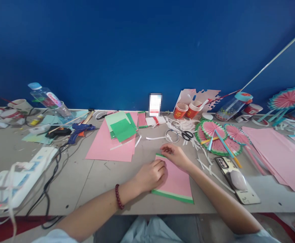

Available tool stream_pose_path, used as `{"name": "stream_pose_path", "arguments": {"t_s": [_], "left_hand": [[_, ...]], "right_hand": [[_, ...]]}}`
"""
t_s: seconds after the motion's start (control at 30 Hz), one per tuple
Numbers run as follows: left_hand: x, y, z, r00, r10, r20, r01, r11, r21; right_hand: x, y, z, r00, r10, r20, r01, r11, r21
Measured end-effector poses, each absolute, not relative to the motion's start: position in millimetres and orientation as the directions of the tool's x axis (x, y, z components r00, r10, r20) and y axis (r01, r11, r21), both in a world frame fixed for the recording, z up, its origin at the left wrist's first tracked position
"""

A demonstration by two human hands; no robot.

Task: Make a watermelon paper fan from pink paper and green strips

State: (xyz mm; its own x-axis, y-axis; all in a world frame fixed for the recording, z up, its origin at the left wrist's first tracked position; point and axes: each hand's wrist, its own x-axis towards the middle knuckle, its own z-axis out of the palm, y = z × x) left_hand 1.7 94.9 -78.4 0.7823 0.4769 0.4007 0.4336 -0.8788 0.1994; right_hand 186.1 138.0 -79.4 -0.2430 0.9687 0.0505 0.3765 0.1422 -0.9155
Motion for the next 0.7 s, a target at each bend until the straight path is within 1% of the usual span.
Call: {"name": "stream_pose_path", "arguments": {"t_s": [0.07,0.2,0.27,0.4,0.53,0.7], "left_hand": [[2.5,93.9,-78.6,0.773,0.482,0.412,0.448,-0.875,0.183],[3.1,90.4,-81.0,0.726,0.558,0.401,0.54,-0.824,0.169],[3.4,88.8,-82.5,0.719,0.577,0.388,0.561,-0.811,0.166],[5.3,86.6,-84.4,0.725,0.579,0.373,0.559,-0.811,0.173],[7.1,84.1,-85.1,0.715,0.595,0.367,0.567,-0.801,0.194],[7.2,82.5,-86.6,0.715,0.594,0.369,0.567,-0.801,0.192]], "right_hand": [[184.5,137.7,-78.8,-0.24,0.969,0.057,0.403,0.153,-0.902],[179.8,136.9,-74.8,-0.216,0.974,0.064,0.443,0.156,-0.883],[177.7,136.6,-73.6,-0.199,0.978,0.061,0.448,0.146,-0.882],[176.0,136.3,-75.6,-0.185,0.981,0.062,0.427,0.137,-0.894],[174.8,135.4,-80.2,-0.186,0.982,0.035,0.42,0.112,-0.901],[172.1,133.7,-81.3,-0.186,0.982,0.036,0.415,0.112,-0.903]]}}
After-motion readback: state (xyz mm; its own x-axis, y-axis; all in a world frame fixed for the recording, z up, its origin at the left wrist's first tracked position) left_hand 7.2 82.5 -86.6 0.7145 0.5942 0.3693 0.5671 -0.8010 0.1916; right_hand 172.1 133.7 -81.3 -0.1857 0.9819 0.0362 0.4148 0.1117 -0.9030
